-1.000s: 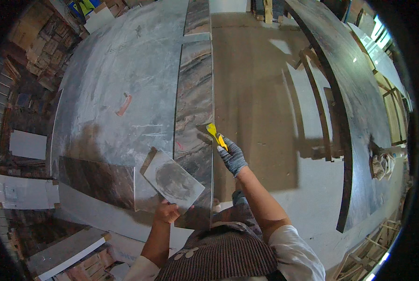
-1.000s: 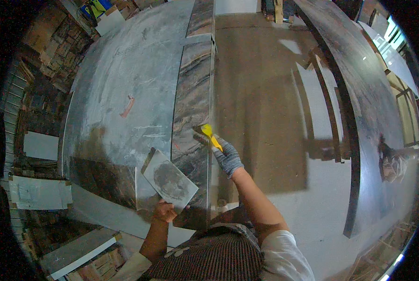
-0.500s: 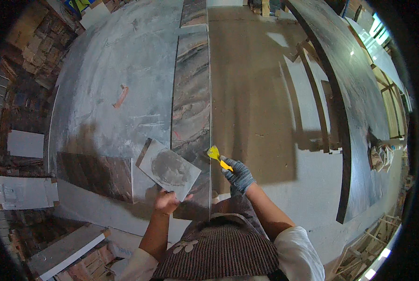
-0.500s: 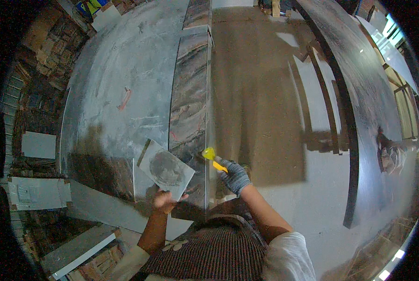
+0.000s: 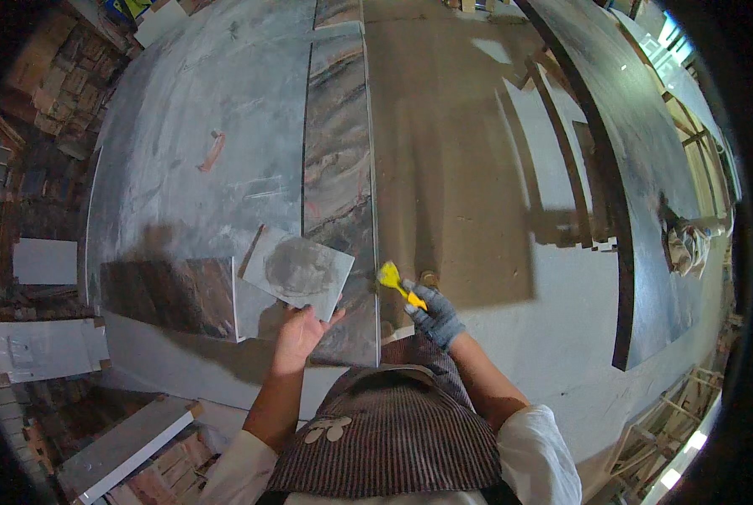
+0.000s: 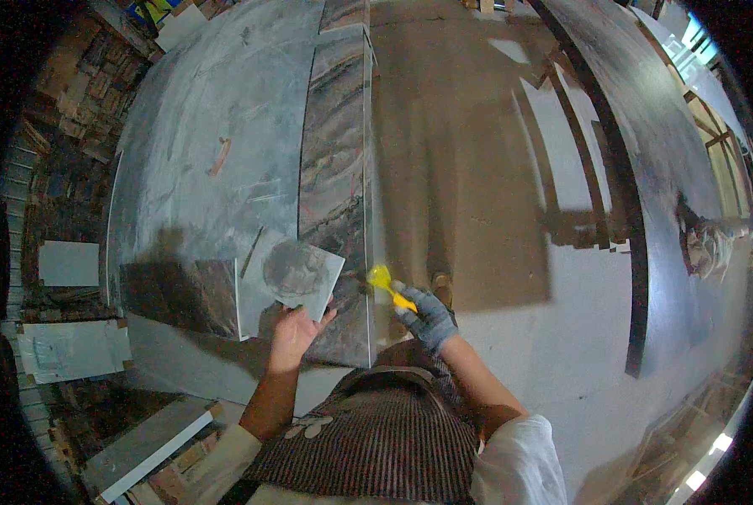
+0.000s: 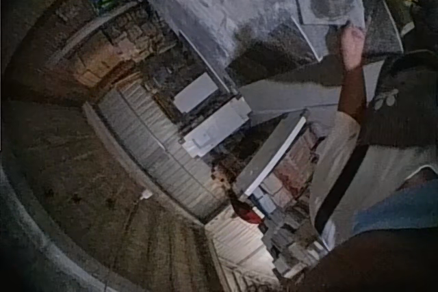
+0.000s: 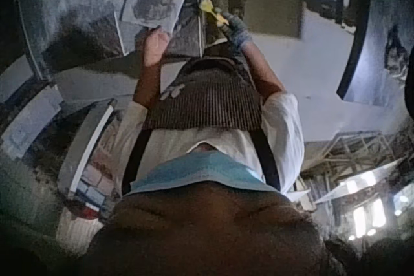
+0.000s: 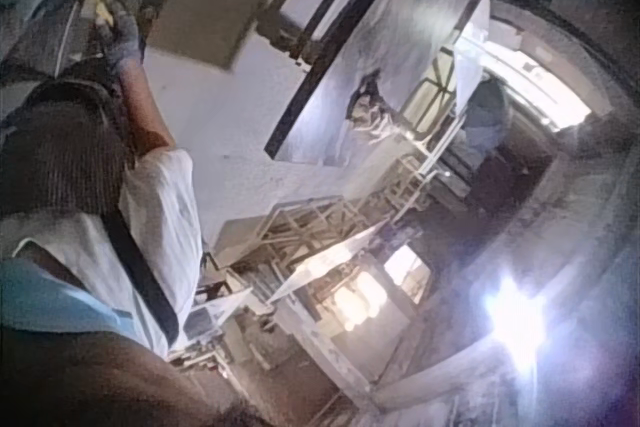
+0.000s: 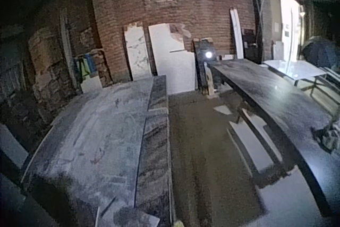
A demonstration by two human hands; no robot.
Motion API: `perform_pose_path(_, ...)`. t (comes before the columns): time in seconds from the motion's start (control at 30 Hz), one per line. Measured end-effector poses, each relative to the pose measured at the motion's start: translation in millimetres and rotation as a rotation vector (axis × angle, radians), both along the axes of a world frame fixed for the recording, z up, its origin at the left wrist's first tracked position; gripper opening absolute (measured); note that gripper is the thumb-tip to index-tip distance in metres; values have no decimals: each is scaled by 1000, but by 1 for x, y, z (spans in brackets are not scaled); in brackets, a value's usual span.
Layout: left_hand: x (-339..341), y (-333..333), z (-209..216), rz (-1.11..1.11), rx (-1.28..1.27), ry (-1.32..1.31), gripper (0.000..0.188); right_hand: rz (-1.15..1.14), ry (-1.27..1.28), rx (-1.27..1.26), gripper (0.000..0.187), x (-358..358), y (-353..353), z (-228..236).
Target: The person scrapes a gray paste from a large stone slab using a yellow scraper and a metal trowel. They walk through the workshop, continue scraping the slab, and then clean the scraper with a cloth.
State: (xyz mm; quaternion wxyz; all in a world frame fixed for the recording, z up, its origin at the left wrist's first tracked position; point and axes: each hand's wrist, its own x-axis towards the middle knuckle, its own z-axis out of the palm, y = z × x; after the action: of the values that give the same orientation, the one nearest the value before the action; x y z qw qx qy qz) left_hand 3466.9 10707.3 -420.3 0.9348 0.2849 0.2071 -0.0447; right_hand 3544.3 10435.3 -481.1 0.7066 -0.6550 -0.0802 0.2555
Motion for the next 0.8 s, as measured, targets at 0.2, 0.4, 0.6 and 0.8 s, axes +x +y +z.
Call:
perform_pose_path(0.2,3,-4,2,18,46,-6,50,-136,-224,27,44,19,59,-14)
perform_pose_path(0.4,2,-6,1,41,51,-5,48,-18,-23,-16,44,-19,43,-6)
perform_pose_path(0.6,4,-9,3,46,69,-24,46,66,-139,-226,41,-62,17,25)
perform_pose_path(0.8,5,-9,7,32,58,-20,45,156,-192,-350,45,-85,-1,51)
